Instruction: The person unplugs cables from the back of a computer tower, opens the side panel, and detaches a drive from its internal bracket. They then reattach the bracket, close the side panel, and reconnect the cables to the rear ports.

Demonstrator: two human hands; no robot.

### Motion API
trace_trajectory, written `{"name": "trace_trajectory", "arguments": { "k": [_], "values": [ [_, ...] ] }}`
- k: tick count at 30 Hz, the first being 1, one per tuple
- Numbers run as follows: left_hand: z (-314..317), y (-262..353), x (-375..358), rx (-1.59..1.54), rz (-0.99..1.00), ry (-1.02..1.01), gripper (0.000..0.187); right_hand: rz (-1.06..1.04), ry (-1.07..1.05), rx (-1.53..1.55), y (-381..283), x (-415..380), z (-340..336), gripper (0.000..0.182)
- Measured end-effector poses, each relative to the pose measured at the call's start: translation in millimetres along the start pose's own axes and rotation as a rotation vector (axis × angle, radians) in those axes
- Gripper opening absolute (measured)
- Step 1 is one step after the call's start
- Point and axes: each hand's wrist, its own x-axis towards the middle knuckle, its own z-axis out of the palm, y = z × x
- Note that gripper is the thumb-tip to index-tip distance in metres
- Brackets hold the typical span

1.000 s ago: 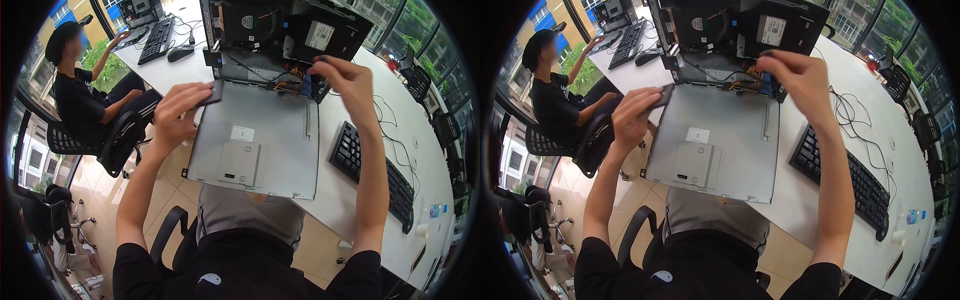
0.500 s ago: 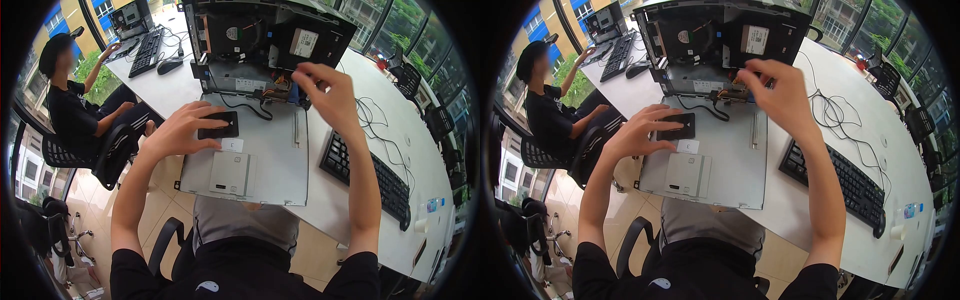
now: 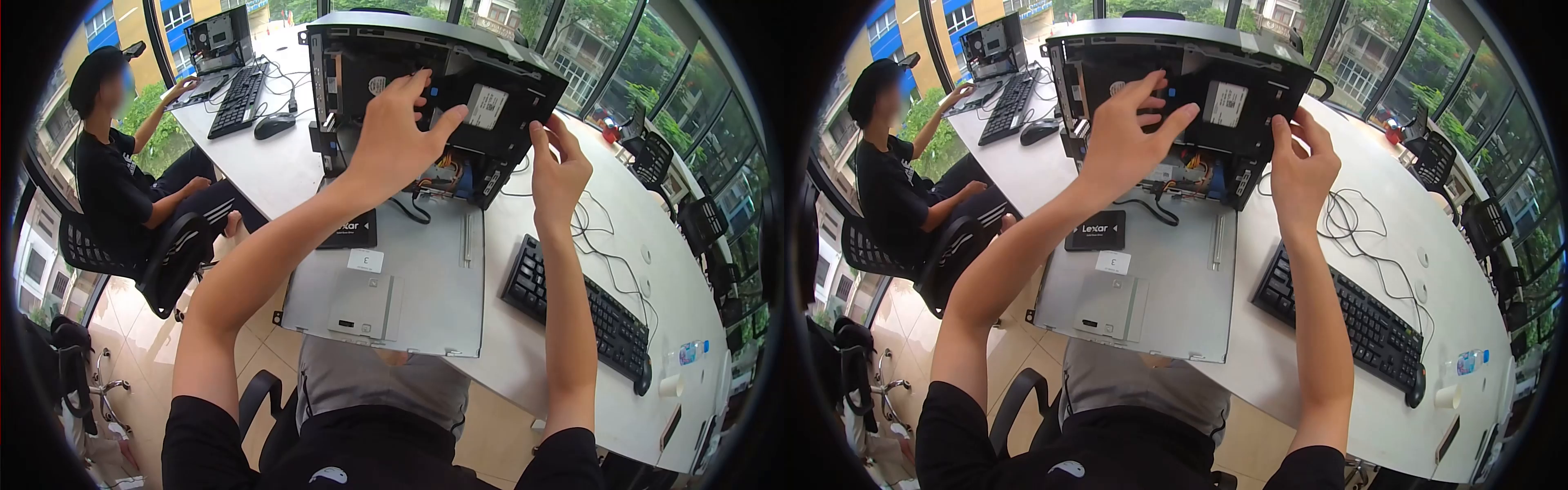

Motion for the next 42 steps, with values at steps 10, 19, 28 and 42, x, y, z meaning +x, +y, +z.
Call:
{"name": "trace_trajectory", "arguments": {
  "k": [10, 19, 28, 42],
  "values": [
    [30, -20, 19, 0.172, 0.046, 0.108, 0.06, 0.016, 0.069, -0.1, 13, 2, 5, 0.03],
    [23, -21, 24, 0.216, 0.042, 0.1, 0.058, 0.165, 0.072, 0.035, 31, 14, 5, 0.028],
    [5, -15, 29, 0.371, 0.124, 0.082, 0.074, 0.3, -0.079, 0.298, 30, 20, -8, 0.034],
    [-45, 3, 9, -0.071, -0.116, -0.051, 0.051, 0.147, -0.074, 0.387, 32, 41, -21, 0.03]
  ]
}}
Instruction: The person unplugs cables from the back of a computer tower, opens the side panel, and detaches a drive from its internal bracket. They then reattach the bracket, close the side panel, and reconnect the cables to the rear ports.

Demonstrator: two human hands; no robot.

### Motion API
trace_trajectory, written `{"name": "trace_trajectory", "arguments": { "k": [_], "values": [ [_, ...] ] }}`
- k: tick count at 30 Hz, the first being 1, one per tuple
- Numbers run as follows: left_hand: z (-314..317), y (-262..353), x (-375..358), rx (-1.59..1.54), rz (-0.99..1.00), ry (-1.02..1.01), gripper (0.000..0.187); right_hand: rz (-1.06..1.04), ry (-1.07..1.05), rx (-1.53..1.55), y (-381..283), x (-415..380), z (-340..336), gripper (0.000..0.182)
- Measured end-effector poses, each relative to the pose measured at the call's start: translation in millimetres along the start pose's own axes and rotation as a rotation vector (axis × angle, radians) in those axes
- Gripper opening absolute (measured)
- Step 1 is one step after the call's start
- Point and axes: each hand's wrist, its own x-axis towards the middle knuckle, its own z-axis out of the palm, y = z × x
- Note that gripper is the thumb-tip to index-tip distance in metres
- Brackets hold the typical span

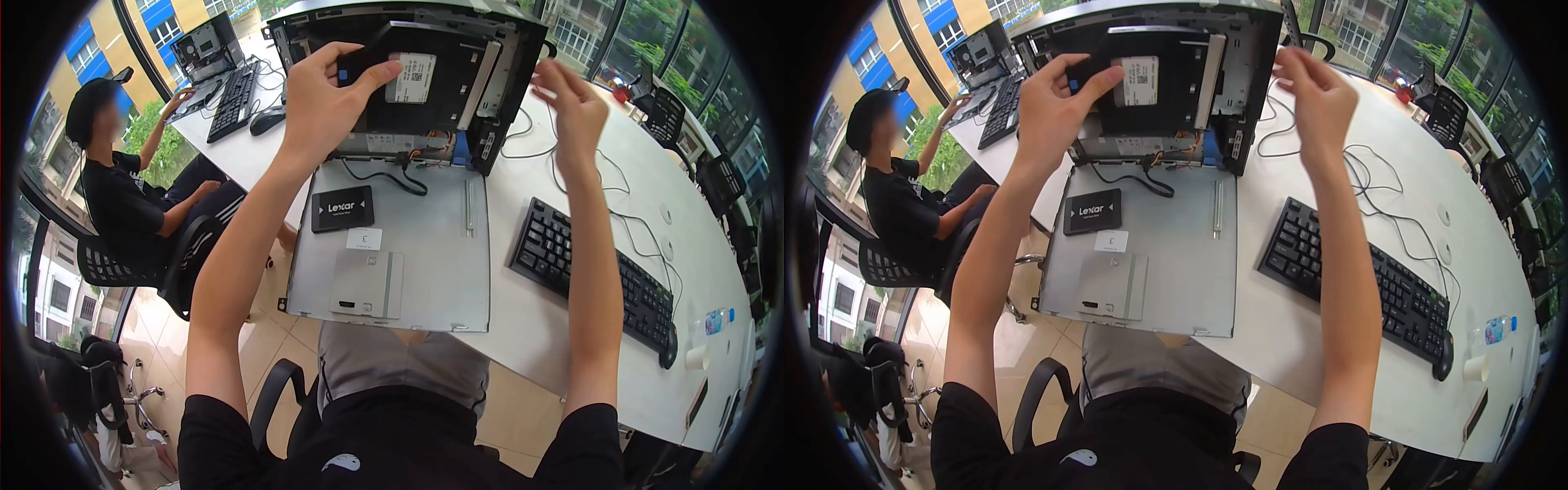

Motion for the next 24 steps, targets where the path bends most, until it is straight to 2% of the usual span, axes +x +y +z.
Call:
{"name": "trace_trajectory", "arguments": {
  "k": [1, 3, 5, 6, 8, 9, 11, 13, 16, 20, 23, 24],
  "values": [
    [-3, 1, -7, -0.065, -0.057, -0.015, 0.05, -0.075, 0.06, -0.05, -13, -1, 2, 0.033],
    [-10, 7, -24, -0.195, -0.174, -0.038, 0.05, -0.197, 0.05, -0.108, -30, 2, -2, 0.036],
    [-12, 8, -43, -0.244, -0.241, -0.057, 0.055, -0.374, -0.187, -0.425, -64, -10, -8, 0.054],
    [-16, 4, -49, -0.241, -0.291, -0.1, 0.056, -0.376, -0.29, -0.472, -70, -15, -9, 0.067],
    [-17, 10, -66, -0.246, -0.45, -0.169, 0.06, -0.513, -0.648, -0.7, -90, -37, -7, 0.087],
    [-15, 9, -73, -0.283, -0.507, -0.196, 0.06, -0.456, -0.774, -0.697, -102, -56, 0, 0.107],
    [-12, 6, -87, -0.356, -0.623, -0.251, 0.06, -0.508, -0.955, -0.829, -96, -80, 5, 0.129],
    [-9, 7, -99, -0.422, -0.691, -0.293, 0.056, -0.49, -1.078, -0.978, -91, -99, 15, 0.136],
    [-10, 8, -108, -0.395, -0.752, -0.34, 0.052, -0.348, -1.18, -1.119, -84, -115, 24, 0.137],
    [-14, -3, -109, -0.36, -0.748, -0.411, 0.051, -0.212, -1.264, -1.094, -74, -114, 12, 0.134],
    [-14, -42, -103, -0.006, -0.268, -0.423, 0.043, -0.155, -1.304, -1.093, -60, -105, -6, 0.134],
    [-17, -46, -99, 0.239, -0.027, -0.448, 0.034, -0.105, -1.304, -1.079, -55, -101, -10, 0.135]
  ]
}}
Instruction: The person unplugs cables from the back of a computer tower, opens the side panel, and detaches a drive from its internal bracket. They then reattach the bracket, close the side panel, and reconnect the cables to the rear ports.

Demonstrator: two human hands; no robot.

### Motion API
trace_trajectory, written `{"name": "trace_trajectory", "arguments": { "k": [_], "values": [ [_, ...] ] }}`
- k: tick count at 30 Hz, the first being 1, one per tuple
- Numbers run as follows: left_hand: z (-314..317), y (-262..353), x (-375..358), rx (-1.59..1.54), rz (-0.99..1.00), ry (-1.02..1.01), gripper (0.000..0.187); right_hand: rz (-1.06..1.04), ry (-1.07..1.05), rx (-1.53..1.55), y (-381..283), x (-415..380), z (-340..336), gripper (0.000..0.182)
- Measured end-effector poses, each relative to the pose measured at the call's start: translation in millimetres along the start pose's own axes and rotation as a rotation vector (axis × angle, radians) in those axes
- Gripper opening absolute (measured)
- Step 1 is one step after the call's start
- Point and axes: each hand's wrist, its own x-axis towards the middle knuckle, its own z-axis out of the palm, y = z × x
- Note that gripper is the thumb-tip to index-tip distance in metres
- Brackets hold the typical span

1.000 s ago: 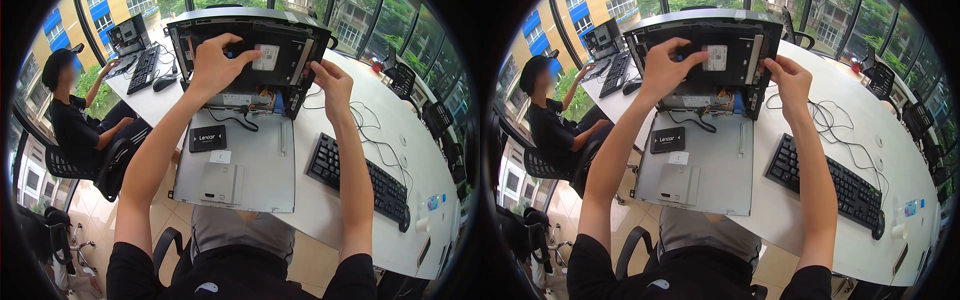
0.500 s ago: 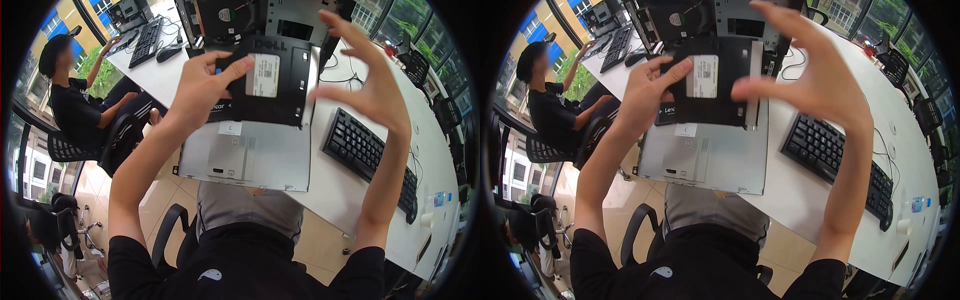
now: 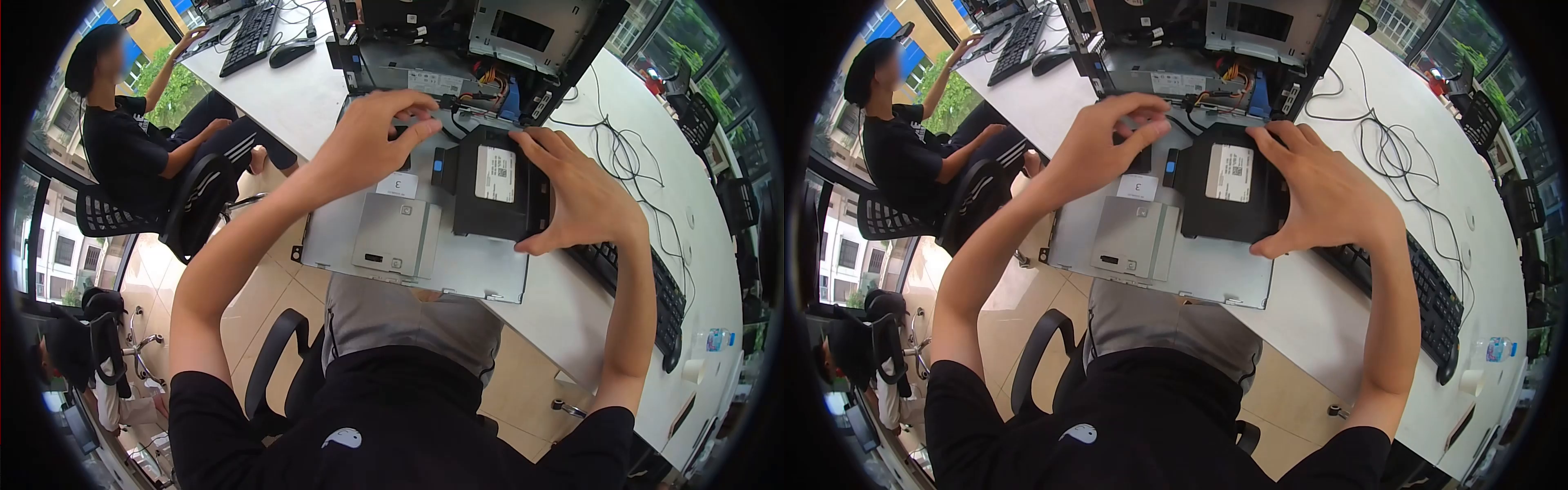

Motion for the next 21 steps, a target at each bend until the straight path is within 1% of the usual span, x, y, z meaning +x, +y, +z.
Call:
{"name": "trace_trajectory", "arguments": {
  "k": [3, 6, 9, 12, 15, 18, 21],
  "values": [
    [7, -30, 13, 0.443, 0.39, 0.096, 0.031, 0.011, -0.033, 0.06, 18, 4, 8, 0.135],
    [16, -48, 26, 0.53, 0.371, 0.044, 0.026, 0.035, -0.073, 0.019, 15, 9, 11, 0.133],
    [16, -50, 41, 0.522, 0.358, 0.1, 0.021, 0.032, -0.109, 0.034, 11, 15, 14, 0.131],
    [16, -40, 53, 0.417, 0.305, 0.268, 0.018, 0.033, -0.065, 0.014, 12, 18, 21, 0.129],
    [21, -38, 59, 0.408, 0.334, 0.271, 0.018, 0.0, 0.017, -0.032, 18, 23, 34, 0.126],
    [26, -41, 60, 0.429, 0.367, 0.24, 0.02, 0.003, 0.03, -0.045, 19, 25, 37, 0.124],
    [28, -45, 59, 0.414, 0.316, 0.18, 0.022, 0.015, 0.024, -0.038, 16, 25, 38, 0.124]
  ]
}}
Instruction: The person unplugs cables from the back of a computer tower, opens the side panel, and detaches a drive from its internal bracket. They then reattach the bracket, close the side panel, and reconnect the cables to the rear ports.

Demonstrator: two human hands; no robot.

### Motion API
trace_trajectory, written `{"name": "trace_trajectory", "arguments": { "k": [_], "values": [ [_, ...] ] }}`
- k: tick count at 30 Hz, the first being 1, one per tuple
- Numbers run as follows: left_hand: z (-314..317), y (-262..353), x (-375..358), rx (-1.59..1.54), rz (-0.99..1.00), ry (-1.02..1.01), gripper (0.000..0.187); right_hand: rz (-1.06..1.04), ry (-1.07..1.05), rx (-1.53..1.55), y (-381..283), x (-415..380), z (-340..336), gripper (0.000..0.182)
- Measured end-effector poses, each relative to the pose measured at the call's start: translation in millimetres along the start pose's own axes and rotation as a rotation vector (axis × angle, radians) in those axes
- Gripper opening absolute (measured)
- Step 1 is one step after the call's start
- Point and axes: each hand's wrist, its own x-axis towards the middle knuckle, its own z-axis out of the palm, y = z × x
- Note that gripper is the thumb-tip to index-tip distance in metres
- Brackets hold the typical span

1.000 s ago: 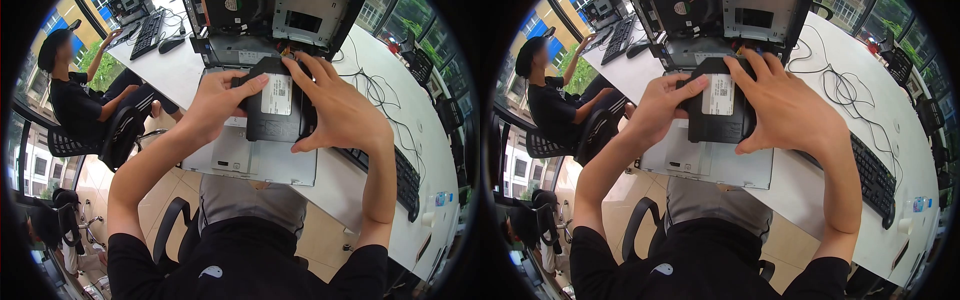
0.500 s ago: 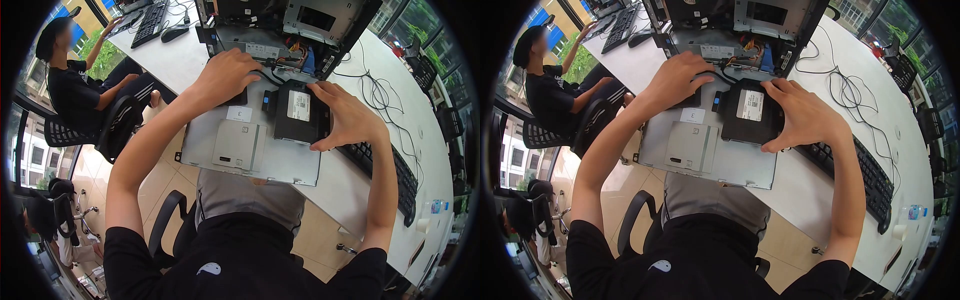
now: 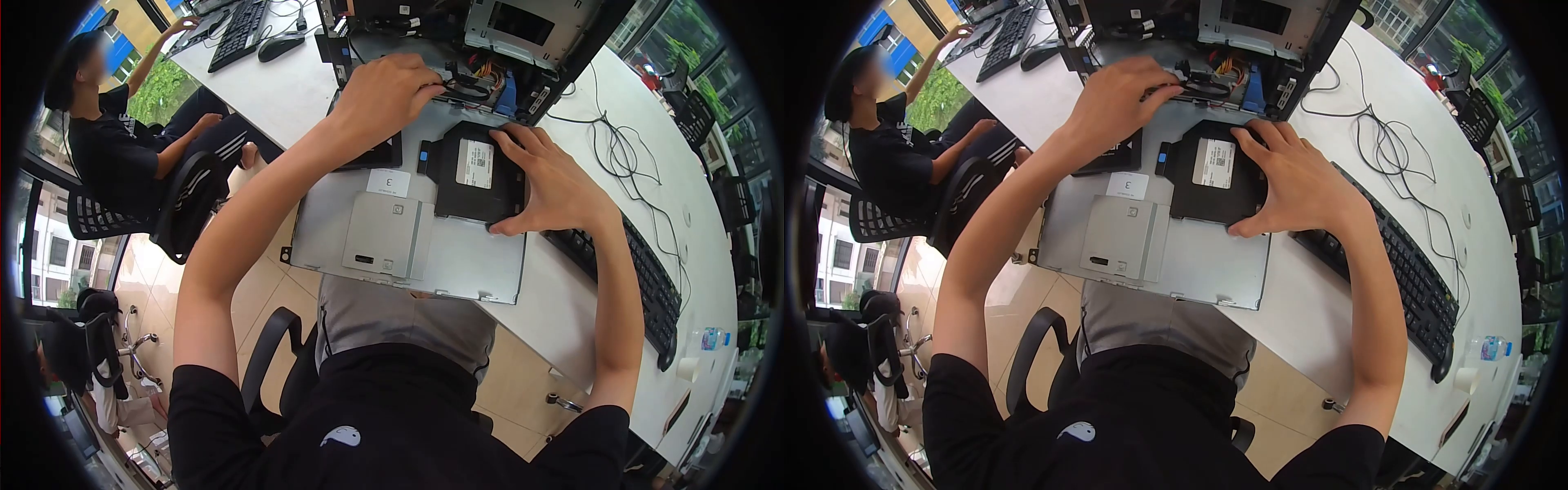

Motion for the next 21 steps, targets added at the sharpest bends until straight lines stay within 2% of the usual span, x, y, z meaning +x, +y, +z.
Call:
{"name": "trace_trajectory", "arguments": {
  "k": [9, 12, 15, 18, 19, 21],
  "values": [
    [-27, 2, -28, -0.104, 0.059, 0.085, 0.025, 0.009, -0.03, -0.002, 3, 0, -1, 0.125],
    [-49, -5, -46, -0.148, -0.052, -0.085, 0.029, -0.003, -0.016, -0.05, 1, -3, -6, 0.128],
    [-67, -13, -64, -0.148, -0.067, -0.213, 0.044, -0.031, 0.137, 0.044, -2, -7, -18, 0.109],
    [-75, -14, -77, -0.147, -0.138, -0.327, 0.062, 0.084, 0.348, 0.222, -7, 1, -20, 0.076],
    [-76, -16, -79, -0.106, -0.107, -0.368, 0.071, 0.057, 0.421, 0.267, -16, 4, -25, 0.051],
    [-72, -17, -83, -0.1, -0.079, -0.332, 0.071, 0.069, 0.463, 0.312, -24, 10, -26, 0.047]
  ]
}}
